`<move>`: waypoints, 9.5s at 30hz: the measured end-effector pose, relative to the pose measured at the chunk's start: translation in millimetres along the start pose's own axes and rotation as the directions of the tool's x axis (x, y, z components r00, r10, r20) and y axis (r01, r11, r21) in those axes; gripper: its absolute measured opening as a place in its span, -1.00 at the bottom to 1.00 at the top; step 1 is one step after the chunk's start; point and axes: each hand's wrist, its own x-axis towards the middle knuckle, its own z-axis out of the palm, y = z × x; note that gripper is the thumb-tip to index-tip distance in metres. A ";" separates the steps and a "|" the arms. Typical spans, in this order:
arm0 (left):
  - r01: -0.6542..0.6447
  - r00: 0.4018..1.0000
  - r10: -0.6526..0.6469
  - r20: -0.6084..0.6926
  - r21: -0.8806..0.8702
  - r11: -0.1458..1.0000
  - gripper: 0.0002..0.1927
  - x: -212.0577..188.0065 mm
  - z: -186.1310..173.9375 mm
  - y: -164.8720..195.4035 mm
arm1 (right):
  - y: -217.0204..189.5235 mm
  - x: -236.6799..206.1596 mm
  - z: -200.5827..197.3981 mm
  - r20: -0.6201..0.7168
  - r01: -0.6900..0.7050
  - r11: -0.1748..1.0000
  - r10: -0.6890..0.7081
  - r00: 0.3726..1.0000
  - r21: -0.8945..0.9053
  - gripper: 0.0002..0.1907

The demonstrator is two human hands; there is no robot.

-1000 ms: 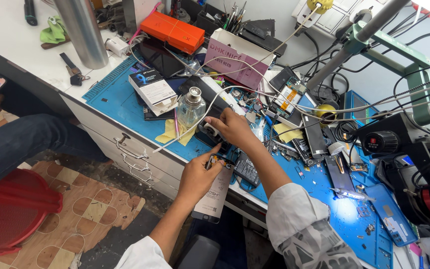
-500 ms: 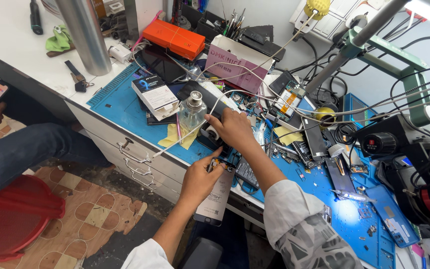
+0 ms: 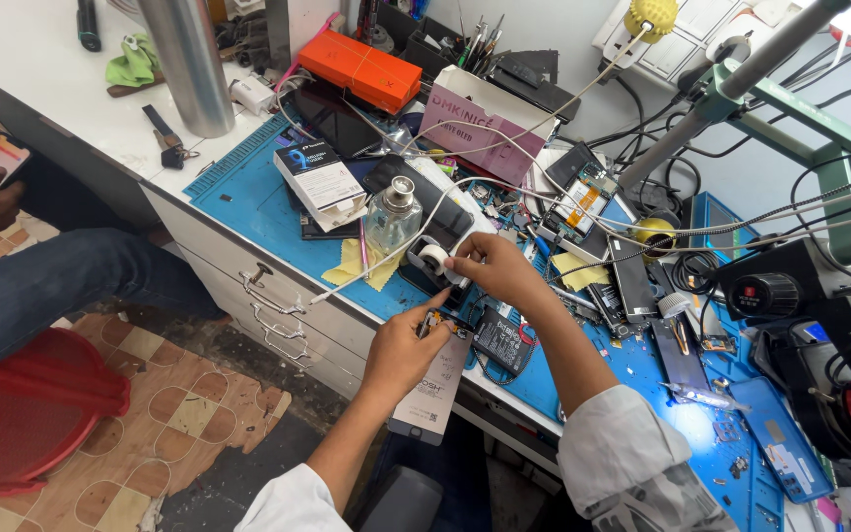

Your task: The person removes a protective film from a new phone screen and then installs it onto a phone chassis. They align the screen, press it into place, and apply adhesive tape to secure the edges.

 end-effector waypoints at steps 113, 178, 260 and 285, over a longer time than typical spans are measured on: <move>-0.601 0.797 0.579 -0.170 -0.130 0.789 -0.86 -148.1 79.1 95.6 | -70.6 -296.3 -28.2 -0.554 0.296 0.666 0.211 0.805 0.685 -0.72; -0.722 0.686 0.702 -0.191 -0.058 0.690 -0.89 -152.9 69.6 92.9 | -61.1 -292.4 -24.8 -0.433 0.182 0.624 0.278 0.857 0.760 -0.72; -0.539 0.842 0.535 -0.068 -0.159 0.827 -0.89 -161.3 63.6 92.1 | -67.6 -299.3 -56.1 -0.501 0.268 0.961 -0.198 0.842 0.072 -0.84; -0.502 0.863 0.487 -0.130 -0.120 0.857 -0.89 -160.7 62.7 77.6 | -17.0 -292.2 -39.3 -0.652 0.369 0.763 0.090 0.753 0.530 -0.82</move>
